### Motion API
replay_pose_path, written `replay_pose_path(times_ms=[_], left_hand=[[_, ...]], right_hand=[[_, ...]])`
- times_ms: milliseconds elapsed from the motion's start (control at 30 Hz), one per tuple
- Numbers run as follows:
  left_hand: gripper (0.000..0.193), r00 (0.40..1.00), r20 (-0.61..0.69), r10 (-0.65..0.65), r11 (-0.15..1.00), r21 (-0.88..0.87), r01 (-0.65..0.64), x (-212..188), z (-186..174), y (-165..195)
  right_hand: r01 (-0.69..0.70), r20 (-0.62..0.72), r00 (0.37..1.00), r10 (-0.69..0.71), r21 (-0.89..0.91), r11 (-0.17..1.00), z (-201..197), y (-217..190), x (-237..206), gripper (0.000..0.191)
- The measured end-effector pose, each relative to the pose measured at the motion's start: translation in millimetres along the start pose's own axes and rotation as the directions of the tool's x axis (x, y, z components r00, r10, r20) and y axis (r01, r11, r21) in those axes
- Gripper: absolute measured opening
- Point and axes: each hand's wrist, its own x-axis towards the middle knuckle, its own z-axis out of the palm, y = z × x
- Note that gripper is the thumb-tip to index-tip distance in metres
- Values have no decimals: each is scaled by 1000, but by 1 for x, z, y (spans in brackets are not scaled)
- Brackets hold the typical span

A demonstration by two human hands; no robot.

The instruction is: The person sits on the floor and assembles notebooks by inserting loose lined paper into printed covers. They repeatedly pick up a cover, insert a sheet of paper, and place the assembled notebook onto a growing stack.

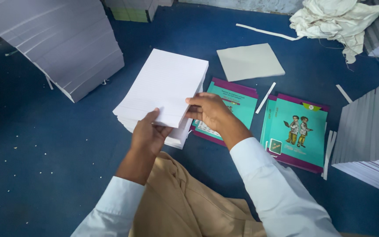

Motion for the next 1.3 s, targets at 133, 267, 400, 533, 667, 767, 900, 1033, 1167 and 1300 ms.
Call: replay_pose_path(times_ms=[133,267,400,533,667,767,900,1033,1167,1300], left_hand=[[40,995,-32,90,995,39,-89,-5,2,-9],[41,978,59,201,977,59,-204,-12,7,-12],[41,970,67,233,968,80,-238,-20,17,-5],[38,974,86,211,963,154,-222,-34,37,7],[41,953,242,180,947,221,-235,-44,62,13],[44,944,309,116,941,269,-203,-46,82,7],[45,940,340,37,925,344,-161,-44,107,-16],[49,917,397,-46,903,408,-131,-42,123,-41],[53,889,439,-132,850,511,-126,-31,131,-58],[54,868,445,-221,796,596,-103,-15,137,-72]], right_hand=[[11,15,1000,-11,24,1000,-2,-2,-8,44],[13,-9,1000,-13,30,999,-4,-11,-16,57],[2,-55,998,-3,-27,1000,-25,-33,-24,64],[77,-115,989,-89,-105,992,-63,-56,-44,65],[166,-217,957,-194,-144,976,-106,-71,-71,52],[225,-291,925,-243,-94,970,-142,-78,-95,40],[287,-341,895,-287,-50,957,-189,-83,-126,32],[325,-403,859,-316,-48,945,-224,-84,-154,29],[339,-448,827,-340,-85,937,-241,-83,-172,32],[332,-453,806,-381,-187,925,-245,-84,-176,40]])
